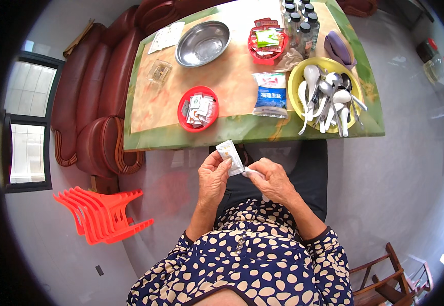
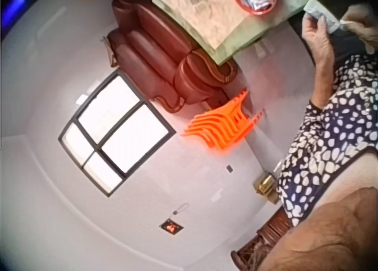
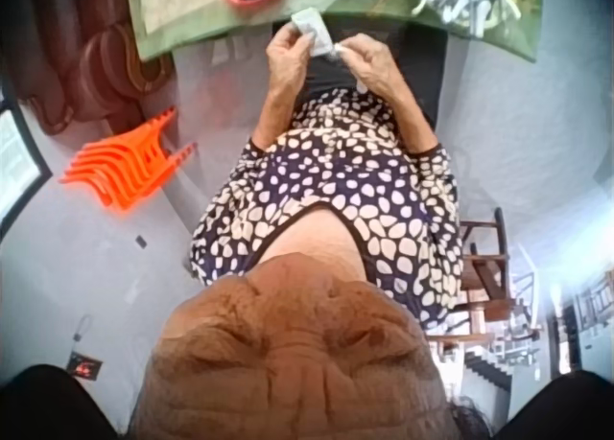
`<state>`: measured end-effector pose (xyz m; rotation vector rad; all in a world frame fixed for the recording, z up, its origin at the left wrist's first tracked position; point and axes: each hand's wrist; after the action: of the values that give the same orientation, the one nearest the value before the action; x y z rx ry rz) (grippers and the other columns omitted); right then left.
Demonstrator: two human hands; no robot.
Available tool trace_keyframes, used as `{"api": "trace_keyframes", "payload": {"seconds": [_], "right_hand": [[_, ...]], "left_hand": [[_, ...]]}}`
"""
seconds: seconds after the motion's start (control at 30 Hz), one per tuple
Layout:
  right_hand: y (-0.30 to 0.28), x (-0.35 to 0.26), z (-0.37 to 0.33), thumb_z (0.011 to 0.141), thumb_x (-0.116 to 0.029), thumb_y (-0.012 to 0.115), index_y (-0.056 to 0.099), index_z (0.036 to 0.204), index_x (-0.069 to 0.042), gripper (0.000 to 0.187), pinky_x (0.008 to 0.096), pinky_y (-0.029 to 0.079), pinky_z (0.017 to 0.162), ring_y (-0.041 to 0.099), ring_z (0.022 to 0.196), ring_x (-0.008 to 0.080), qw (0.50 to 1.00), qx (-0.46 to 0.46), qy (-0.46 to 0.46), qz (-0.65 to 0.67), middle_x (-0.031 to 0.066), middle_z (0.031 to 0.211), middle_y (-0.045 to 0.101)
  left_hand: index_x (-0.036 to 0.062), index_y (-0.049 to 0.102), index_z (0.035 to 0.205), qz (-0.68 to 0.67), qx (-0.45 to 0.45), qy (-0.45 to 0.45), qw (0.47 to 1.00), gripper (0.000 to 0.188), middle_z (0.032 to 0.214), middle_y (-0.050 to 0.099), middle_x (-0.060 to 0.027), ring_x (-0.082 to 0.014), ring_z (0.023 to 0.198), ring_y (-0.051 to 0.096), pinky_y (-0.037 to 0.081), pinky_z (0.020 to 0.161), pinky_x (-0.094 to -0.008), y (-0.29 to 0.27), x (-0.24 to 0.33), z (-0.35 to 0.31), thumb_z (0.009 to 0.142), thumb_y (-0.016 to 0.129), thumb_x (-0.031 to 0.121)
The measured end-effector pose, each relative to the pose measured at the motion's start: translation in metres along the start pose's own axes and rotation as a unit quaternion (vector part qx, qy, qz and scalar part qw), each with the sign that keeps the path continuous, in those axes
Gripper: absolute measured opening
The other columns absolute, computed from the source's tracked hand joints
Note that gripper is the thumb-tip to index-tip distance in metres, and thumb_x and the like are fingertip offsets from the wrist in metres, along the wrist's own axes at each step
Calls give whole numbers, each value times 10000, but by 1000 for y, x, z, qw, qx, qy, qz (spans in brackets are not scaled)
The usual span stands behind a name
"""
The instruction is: The person sits at a table and repeatedly picks up small white sachets from a red bowl. They fold each sachet by hand and place it back into the bowl. The person also briefly handles a larger blue and white packet near the end of the clip.
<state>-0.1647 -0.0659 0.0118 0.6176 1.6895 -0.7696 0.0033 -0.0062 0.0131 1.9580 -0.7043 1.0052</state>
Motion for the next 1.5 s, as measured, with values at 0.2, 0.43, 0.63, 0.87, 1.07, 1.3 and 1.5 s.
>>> {"api": "trace_keyframes", "payload": {"seconds": [0.2, 0.43, 0.63, 0.87, 1.07, 1.3, 1.5], "right_hand": [[4, -20, 13, 848, 10, 594, 631, 1068, -9, 224, 310, 457, 641, 549, 707, 222, 973, 162, -141, -89, 101, 845, 511], [23, -7, 15, 809, -3, 623, 622, 1055, -39, 248, 370, 475, 629, 564, 725, 267, 969, 175, -138, -105, 106, 823, 503], [23, -5, 18, 794, 2, 638, 619, 1067, -39, 277, 357, 485, 646, 570, 737, 278, 933, 194, -229, -201, 107, 846, 526], [7, -23, 20, 774, 60, 639, 640, 981, -21, 221, 339, 501, 670, 606, 772, 255, 974, 159, -162, -1, 116, 884, 565], [7, -4, 31, 767, 24, 678, 670, 944, -62, 197, 317, 492, 646, 583, 747, 225, 961, 177, -199, -74, 89, 882, 522], [-11, 20, 33, 819, -7, 626, 650, 939, -21, 123, 342, 489, 714, 612, 793, 274, 971, 223, -76, -48, 130, 887, 587], [-8, 30, 23, 818, -38, 628, 641, 884, -21, 70, 381, 484, 696, 609, 782, 319, 980, 165, -48, -102, 141, 845, 586]], "left_hand": [[-22, 611, 1105, 72, -50, -31, 996, 217, 938, 664, -57, -95, 760, 606, 482, 631, -216, 2, -3, -4, 891, 618, 11], [0, 558, 1130, -14, -61, -47, 997, 229, 1020, 614, -46, -98, 883, 611, 514, 641, -207, 15, -3, 3, 940, 595, 121], [29, 540, 1065, 1, -39, -22, 999, 169, 917, 611, -20, -46, 720, 576, 503, 611, -191, 23, -8, 15, 973, 558, 170], [-6, 592, 1149, 114, -50, -12, 992, 225, 965, 641, -27, -75, 776, 593, 495, 637, -218, 3, -13, 14, 973, 549, 127], [-6, 613, 1185, 150, -106, -25, 983, 268, 921, 647, -14, -60, 710, 553, 474, 607, -202, 4, -7, -1, 973, 557, 147], [2, 618, 1178, 135, -110, -49, 984, 264, 897, 648, -6, -44, 663, 531, 447, 581, -178, 7, -6, -5, 964, 575, 150], [-18, 623, 1147, 131, 18, 19, 991, 244, 889, 663, -32, -56, 654, 564, 461, 534, -189, -42, -9, 46, 951, 577, 120]]}}
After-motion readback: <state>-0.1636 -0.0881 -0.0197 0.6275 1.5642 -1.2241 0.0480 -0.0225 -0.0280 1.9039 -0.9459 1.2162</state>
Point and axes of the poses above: each hand's wrist, its own z-axis towards the middle knuckle, its own y-axis out of the palm, x = y × z
